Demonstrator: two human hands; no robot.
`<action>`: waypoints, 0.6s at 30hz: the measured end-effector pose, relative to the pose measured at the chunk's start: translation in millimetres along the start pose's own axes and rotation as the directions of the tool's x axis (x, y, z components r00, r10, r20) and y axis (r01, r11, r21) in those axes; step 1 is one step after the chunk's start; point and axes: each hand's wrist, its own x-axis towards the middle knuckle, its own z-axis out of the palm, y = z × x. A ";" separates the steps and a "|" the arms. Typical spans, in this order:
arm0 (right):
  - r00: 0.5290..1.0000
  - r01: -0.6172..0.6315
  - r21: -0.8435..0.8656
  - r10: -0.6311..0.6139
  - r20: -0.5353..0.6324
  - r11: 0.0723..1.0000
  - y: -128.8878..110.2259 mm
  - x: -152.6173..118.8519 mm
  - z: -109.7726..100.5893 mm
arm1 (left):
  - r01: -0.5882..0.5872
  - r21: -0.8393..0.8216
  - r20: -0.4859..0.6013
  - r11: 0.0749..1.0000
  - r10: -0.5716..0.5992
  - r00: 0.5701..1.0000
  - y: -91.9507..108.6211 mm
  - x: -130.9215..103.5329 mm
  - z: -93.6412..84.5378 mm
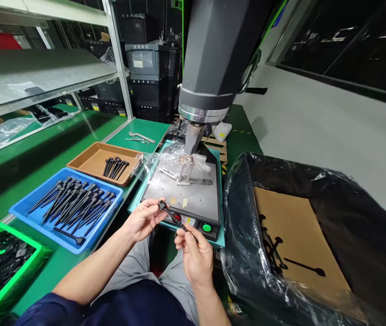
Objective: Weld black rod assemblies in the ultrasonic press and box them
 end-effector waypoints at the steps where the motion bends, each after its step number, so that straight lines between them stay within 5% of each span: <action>1: 0.999 -0.039 0.004 0.039 0.003 0.999 3.9 -1.6 -0.3 | -0.019 0.008 -0.012 1.000 0.019 1.000 1.1 -0.4 -0.3; 5: 0.991 -0.112 -0.159 0.123 0.058 0.981 14.3 -4.9 -10.1 | -0.049 0.152 -0.025 0.987 0.054 0.998 3.7 -1.4 -3.0; 9: 0.952 -0.074 -0.487 0.206 0.224 0.870 17.9 -2.7 -18.9 | -0.059 0.330 0.064 0.942 0.040 0.997 1.5 -2.3 -7.2; 12: 0.937 -0.065 -0.575 0.248 0.246 0.816 21.5 -1.9 -17.8 | -0.081 0.410 0.115 0.908 0.037 0.993 -0.1 -2.5 -9.6; 18: 0.969 0.164 -0.689 0.015 0.247 0.706 31.5 -3.3 -14.4 | -0.140 0.499 0.196 0.855 0.046 0.980 3.6 -1.6 -14.5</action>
